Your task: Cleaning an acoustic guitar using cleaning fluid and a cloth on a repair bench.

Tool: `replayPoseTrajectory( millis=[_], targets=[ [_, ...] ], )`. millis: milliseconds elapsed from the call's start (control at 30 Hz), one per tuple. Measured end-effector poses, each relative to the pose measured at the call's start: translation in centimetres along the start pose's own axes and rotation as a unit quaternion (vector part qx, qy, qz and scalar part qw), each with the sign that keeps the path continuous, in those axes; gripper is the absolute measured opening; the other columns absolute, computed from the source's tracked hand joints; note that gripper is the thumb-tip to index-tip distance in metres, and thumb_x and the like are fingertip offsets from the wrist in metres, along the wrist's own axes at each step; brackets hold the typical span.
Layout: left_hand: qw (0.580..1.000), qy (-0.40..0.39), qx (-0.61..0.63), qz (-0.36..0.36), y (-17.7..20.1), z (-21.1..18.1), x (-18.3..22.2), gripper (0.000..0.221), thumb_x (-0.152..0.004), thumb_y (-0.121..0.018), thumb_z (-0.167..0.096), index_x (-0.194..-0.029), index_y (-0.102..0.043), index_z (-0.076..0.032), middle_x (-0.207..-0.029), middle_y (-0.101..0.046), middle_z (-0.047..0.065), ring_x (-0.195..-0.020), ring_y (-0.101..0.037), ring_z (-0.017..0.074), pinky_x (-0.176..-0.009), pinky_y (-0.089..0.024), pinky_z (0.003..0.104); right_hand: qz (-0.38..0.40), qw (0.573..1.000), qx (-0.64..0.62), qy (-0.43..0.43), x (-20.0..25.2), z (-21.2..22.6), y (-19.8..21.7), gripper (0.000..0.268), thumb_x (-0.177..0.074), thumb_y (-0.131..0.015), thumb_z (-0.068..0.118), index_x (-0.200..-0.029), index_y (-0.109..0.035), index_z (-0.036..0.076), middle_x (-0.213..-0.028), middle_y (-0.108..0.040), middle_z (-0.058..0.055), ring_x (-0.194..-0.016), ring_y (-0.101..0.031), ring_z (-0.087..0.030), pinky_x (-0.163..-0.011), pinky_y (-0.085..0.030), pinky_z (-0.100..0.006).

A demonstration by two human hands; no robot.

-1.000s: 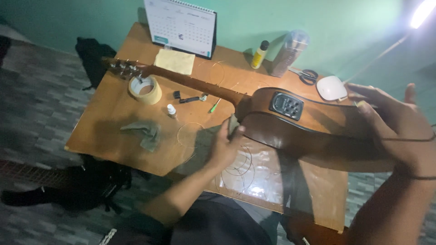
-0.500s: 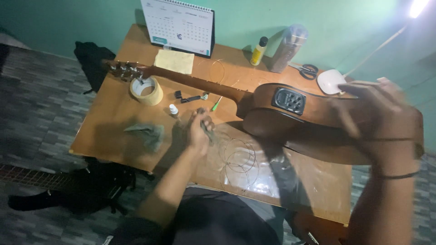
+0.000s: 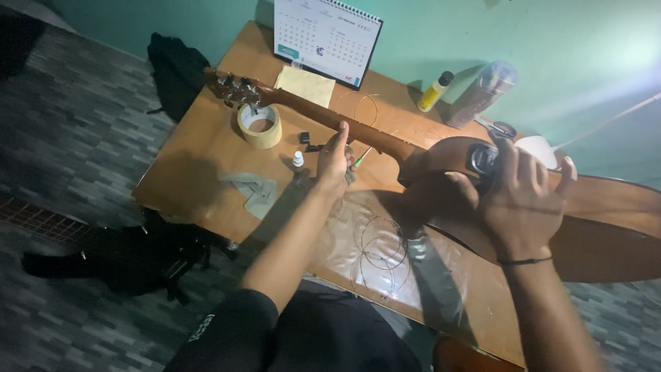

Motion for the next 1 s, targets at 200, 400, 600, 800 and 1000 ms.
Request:
replayPoseTrajectory(
  millis=[200, 400, 600, 800, 1000],
  targets=[
    [0.997, -0.053, -0.045, 0.042, 0.4, -1.2, 0.8, 0.049, -0.084, -0.064, -0.066, -0.074, -0.049, -0.02, -0.062, -0.04, -0.005, -0.056, -0.036, 0.0084, -0.052, -0.03, 0.027, 0.081, 0.995, 0.016, 0.06, 0.2, -2.4, -3.7, 0.072, -0.107, -0.035, 0.087, -0.121, -0.065, 0.023, -0.104, -0.06, 0.008, -0.091, -0.069, -0.008, -0.115, -0.037, -0.033],
    [0.989, -0.087, -0.098, 0.062, 0.2, -2.5, 2.5, 0.053, -0.082, -0.061, -0.064, -0.087, -0.062, -0.012, -0.063, -0.036, -0.002, -0.056, -0.039, 0.0096, -0.051, -0.035, 0.026, 0.095, 0.983, -0.129, 0.086, -0.1, -5.4, -7.9, 0.054, -0.105, -0.06, 0.067, -0.109, -0.064, 0.013, -0.131, -0.062, -0.003, -0.096, -0.07, -0.018, -0.124, -0.047, -0.039],
    [0.99, -0.093, -0.098, 0.039, 0.8, -1.8, 3.1, 0.053, -0.084, -0.066, -0.058, -0.064, -0.039, -0.017, -0.056, -0.038, -0.002, -0.05, -0.042, 0.0121, -0.052, -0.032, 0.029, 0.34, 0.866, -0.359, -0.073, -3.5, -5.4, -9.3, 0.06, -0.098, -0.06, 0.057, -0.116, -0.066, 0.0, -0.141, -0.061, -0.014, -0.12, -0.056, -0.055, -0.098, -0.043, -0.057],
    [0.997, -0.062, -0.056, 0.003, 1.3, 0.8, 0.9, 0.044, -0.084, -0.07, -0.055, -0.084, -0.061, -0.012, -0.064, -0.045, -0.003, -0.048, -0.037, 0.0071, -0.042, -0.03, 0.025, 0.437, 0.807, -0.396, -0.048, -5.1, -2.7, -11.4, 0.069, -0.106, -0.044, 0.05, -0.075, -0.073, -0.004, -0.137, -0.054, -0.013, -0.093, -0.069, -0.04, -0.092, -0.046, -0.044],
    [0.952, 0.078, -0.291, -0.056, 2.5, -0.6, 4.4, 0.115, -0.068, -0.038, -0.089, -0.147, -0.051, -0.006, -0.088, -0.061, 0.007, -0.067, -0.053, 0.0174, -0.055, -0.034, 0.03, 0.555, 0.729, -0.372, -0.149, -6.3, -0.3, -10.4, 0.064, -0.096, -0.044, 0.044, -0.148, -0.037, 0.009, -0.147, -0.054, -0.021, -0.125, -0.057, -0.046, -0.1, -0.041, -0.052]
  ],
)
Point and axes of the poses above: each hand's wrist, its own x-axis away from the middle knuckle, its own y-axis out of the back of the hand, z = x × y, the point moved 6 cm from there along -x, towards the middle knuckle
